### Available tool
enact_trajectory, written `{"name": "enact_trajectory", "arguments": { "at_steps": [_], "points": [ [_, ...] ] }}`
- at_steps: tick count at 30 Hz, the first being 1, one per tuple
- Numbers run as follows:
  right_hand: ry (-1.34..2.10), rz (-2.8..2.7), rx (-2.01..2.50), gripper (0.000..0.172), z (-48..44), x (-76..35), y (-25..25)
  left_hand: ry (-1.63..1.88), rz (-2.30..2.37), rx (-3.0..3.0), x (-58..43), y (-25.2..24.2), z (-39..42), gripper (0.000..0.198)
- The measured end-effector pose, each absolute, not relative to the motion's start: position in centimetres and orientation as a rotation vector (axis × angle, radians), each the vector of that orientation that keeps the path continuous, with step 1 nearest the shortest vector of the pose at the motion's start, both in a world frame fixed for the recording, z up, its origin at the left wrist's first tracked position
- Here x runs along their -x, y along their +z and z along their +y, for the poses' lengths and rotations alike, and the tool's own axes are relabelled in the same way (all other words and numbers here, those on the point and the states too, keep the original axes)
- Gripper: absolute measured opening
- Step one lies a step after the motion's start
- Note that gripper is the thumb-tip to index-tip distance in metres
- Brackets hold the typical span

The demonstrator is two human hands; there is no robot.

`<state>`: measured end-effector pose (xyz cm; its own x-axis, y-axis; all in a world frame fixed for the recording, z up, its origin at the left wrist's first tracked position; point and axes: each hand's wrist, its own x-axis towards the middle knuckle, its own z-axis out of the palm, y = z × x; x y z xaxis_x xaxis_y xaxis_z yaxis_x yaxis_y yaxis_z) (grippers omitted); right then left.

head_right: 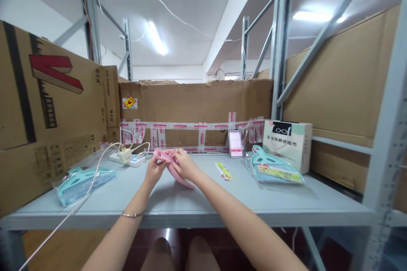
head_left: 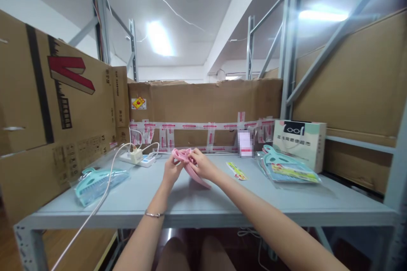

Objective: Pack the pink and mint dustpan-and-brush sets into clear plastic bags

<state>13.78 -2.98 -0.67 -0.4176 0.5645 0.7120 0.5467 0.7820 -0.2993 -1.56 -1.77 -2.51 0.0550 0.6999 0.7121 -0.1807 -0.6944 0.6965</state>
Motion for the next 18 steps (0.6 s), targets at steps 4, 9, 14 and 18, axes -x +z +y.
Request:
{"name": "enact_trajectory", "arguments": {
  "at_steps": [4, 9, 14, 18],
  "points": [
    [0.027, -2.126, 0.838, 0.006, -2.6, -14.2, -0.2, 1.67, 0.537, -1.745, 1.8, -2.2, -2.0, 0.033],
    [-0.031, -2.275, 0.677, 0.009, -1.9, -14.7, 0.4, 1.6, 0.495, -1.821, 1.7, -2.0, -2.4, 0.031],
    [-0.182, -2.116, 0.78, 0.009, -0.9, -16.6, 0.9, 1.719, 0.744, -1.838, 2.6, -2.8, -1.6, 0.035],
    [-0.272, -2.058, 0.869, 0.007, -0.3, -20.4, 1.9, 1.746, 0.896, -1.892, 3.3, -3.1, -0.8, 0.039]
  ]
}}
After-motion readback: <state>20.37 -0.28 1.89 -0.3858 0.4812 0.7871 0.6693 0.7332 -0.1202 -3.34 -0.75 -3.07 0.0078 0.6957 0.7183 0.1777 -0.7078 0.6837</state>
